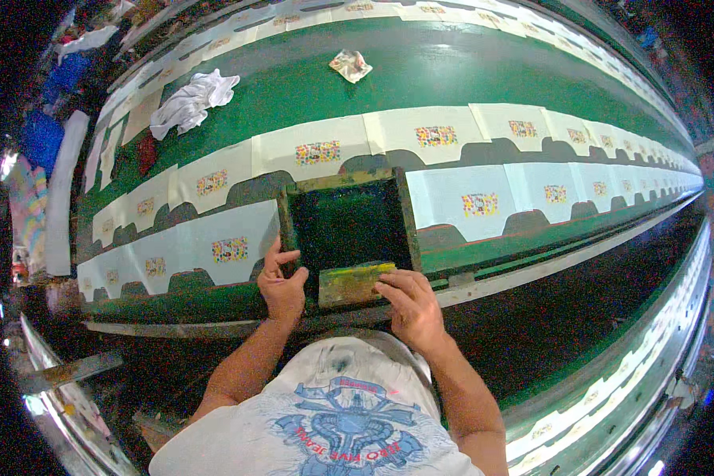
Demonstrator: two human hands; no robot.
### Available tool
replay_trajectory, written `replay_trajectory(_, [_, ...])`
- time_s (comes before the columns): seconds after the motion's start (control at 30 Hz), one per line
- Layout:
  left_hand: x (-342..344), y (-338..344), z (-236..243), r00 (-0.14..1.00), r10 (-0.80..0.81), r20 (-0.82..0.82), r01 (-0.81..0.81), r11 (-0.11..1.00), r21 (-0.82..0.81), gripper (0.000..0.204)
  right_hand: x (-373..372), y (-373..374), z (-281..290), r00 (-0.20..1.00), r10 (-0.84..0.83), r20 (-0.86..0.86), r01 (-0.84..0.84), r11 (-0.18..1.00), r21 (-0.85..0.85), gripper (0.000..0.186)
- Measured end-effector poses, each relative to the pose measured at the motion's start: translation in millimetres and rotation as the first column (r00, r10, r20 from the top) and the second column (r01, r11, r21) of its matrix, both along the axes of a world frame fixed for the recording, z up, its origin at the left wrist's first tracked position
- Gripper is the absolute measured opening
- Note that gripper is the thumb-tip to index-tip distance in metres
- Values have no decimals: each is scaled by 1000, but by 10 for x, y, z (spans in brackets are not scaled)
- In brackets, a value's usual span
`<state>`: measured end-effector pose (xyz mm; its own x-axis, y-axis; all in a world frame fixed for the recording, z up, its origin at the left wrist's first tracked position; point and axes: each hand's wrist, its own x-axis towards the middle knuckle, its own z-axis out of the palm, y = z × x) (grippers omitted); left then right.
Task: The person holds a screen-printing frame and repeatedly uses a squeegee to pull green ink across the mesh onto a long strip of paper moving along a conveyor. The person occasionally repositions the frame and continues the same pulling motion along the strip.
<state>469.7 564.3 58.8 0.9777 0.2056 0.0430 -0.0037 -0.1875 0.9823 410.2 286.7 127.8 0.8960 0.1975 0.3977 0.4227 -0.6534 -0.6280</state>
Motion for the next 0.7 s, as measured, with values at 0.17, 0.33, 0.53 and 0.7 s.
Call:
replay_trajectory(0.17, [37,-151,10,996,29,-88,-36,996,-79,30,46,-287,-66,997,80,22,-81,994,80,38])
replay_trajectory(0.33, [54,-155,-120,993,61,-105,-73,991,-111,39,86,-428,-124,988,144,46,-149,983,111,48])
replay_trajectory(0.53, [61,-220,-69,994,42,-99,-54,991,-122,32,113,-450,-87,992,120,46,-125,982,141,30])
replay_trajectory(0.7, [48,-250,-28,996,33,-80,-43,992,-121,27,135,-423,-63,995,87,58,-95,982,162,31])
